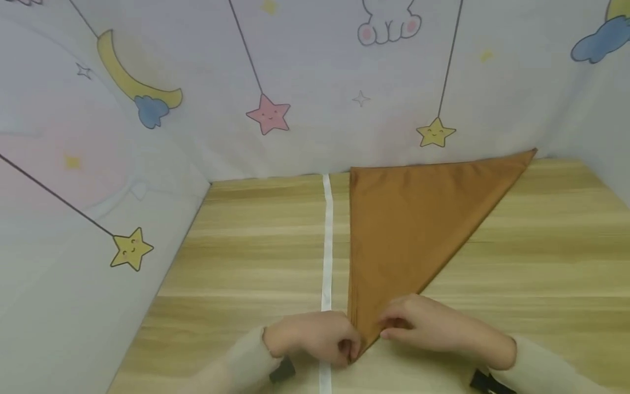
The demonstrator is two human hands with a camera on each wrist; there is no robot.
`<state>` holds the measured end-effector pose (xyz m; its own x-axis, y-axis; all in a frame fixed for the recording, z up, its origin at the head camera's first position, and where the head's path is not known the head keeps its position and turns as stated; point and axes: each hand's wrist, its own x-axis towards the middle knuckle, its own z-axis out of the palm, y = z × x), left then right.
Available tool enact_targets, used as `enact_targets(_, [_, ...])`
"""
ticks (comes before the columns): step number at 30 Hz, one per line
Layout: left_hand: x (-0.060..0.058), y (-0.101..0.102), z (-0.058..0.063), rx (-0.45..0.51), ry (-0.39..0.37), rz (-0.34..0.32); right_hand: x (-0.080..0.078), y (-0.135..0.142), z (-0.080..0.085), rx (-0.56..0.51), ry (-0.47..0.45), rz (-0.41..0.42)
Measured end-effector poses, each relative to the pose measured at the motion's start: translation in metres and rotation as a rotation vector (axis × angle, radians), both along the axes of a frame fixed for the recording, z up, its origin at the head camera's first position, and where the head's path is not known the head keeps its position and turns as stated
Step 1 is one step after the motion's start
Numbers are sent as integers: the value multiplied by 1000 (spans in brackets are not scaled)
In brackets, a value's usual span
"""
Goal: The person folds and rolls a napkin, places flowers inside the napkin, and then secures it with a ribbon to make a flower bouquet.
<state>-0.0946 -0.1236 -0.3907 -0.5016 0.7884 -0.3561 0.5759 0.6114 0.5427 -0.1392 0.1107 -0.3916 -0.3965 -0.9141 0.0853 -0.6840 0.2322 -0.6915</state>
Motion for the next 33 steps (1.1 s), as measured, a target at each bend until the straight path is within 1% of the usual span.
enact_targets(3, [0,1,3,11,-20,-3,14,-10,-7,-42,-75,14])
enact_targets(6, [-1,1,4,21,-46,17,22,-20,-11,-58,-129,12])
enact_targets(9, [-2,2,2,31,-48,47,29,-28,-15,-43,-143,-25])
enact_targets(12, [-2,3,0,50,-39,93,34,-35,-17,-9,-154,-73])
enact_targets(16, [-2,3,-3,71,-4,151,34,-42,-18,16,-171,-129])
enact_targets(20, [-1,3,-6,90,22,179,33,-45,-18,26,-141,-178])
enact_targets(23, [0,1,-7,116,21,178,33,-47,-18,33,-126,-205])
enact_targets(26, [0,0,-8,131,44,158,34,-48,-17,35,-123,-234])
enact_targets(29, [1,0,-8,128,69,137,35,-49,-16,38,-126,-259])
enact_targets(33, [1,0,-6,123,100,101,36,-49,-16,46,-108,-279])
